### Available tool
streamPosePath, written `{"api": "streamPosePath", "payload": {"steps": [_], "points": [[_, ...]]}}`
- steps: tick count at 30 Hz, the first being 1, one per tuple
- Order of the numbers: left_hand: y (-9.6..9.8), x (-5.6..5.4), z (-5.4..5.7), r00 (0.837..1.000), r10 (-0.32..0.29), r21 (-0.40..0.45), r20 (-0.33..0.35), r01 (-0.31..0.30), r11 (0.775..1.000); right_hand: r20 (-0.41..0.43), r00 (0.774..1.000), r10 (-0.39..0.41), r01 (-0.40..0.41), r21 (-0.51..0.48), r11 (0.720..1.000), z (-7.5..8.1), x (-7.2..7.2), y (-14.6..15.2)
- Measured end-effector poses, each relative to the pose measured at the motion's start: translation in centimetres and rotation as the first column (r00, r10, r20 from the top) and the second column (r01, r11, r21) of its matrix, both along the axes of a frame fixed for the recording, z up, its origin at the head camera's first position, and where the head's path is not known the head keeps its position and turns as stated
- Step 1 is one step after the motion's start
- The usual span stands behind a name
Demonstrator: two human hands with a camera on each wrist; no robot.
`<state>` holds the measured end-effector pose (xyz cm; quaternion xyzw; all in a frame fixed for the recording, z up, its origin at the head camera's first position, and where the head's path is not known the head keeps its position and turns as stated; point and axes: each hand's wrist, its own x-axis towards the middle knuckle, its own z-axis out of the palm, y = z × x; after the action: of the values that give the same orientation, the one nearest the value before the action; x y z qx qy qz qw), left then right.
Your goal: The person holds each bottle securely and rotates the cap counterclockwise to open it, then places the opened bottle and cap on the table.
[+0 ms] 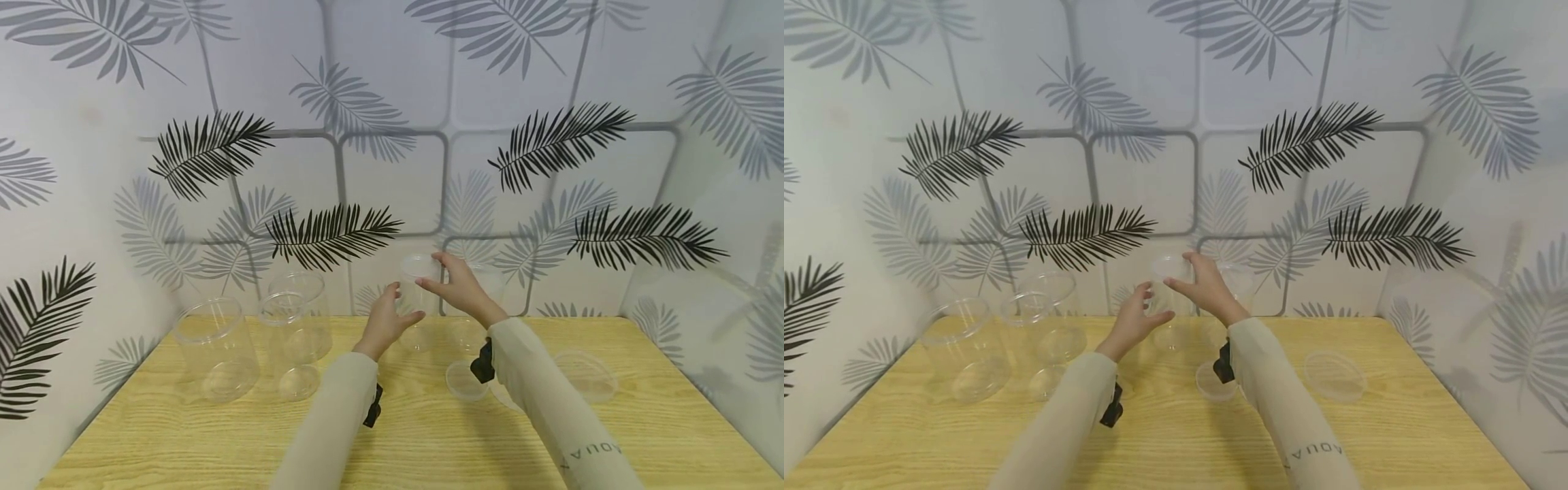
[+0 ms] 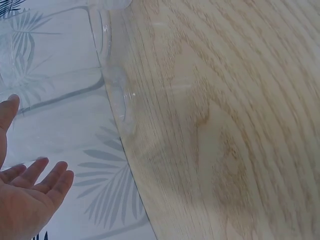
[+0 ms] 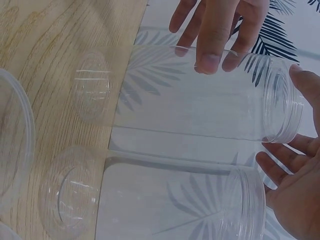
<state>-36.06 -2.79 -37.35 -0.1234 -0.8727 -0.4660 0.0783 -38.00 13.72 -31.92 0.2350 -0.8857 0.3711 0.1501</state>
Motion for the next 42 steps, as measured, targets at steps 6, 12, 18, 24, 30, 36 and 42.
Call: {"api": "streamPosePath", "payload": {"steps": [6, 12, 18, 24, 30, 36, 42], "points": [[0.3, 0.2, 0.2, 1.000, 0.018, -0.009, -0.021, -0.019, 1.000, 0.016, 1.000, -0.014, 0.014, -0.013, 1.000, 0.0, 0.2, 0.0], [0.0, 0.1, 0.2, 1.000, 0.002, 0.011, -0.020, -0.002, 1.000, 0.020, 1.000, -0.010, 0.011, -0.046, 0.999, -0.1, 0.4, 0.0], [-0.4, 0.2, 0.2, 0.999, -0.024, -0.004, -0.046, 0.024, 1.000, 0.021, 1.000, -0.019, 0.020, -0.063, 0.998, 0.2, 0.9, 0.0], [-0.9, 0.5, 0.4, 0.996, -0.064, -0.014, -0.065, 0.063, 0.998, 0.034, 0.999, -0.018, 0.020, -0.058, 0.998, 0.8, 1.7, 0.3], [-1.5, 1.1, 1.0, 0.993, -0.101, -0.016, -0.063, 0.100, 0.995, 0.026, 1.000, 0.006, -0.004, -0.065, 0.998, 1.3, 2.5, 0.4], [-2.2, 1.7, 1.4, 0.986, -0.158, -0.002, -0.042, 0.158, 0.987, 0.012, 0.999, 0.047, -0.046, -0.077, 0.996, 1.9, 3.5, 0.3], [-2.7, 2.6, 1.7, 0.971, -0.239, 0.067, -0.030, 0.241, 0.968, 0.039, 0.995, 0.092, -0.088, -0.113, 0.990, 2.2, 4.6, 0.3]]}}
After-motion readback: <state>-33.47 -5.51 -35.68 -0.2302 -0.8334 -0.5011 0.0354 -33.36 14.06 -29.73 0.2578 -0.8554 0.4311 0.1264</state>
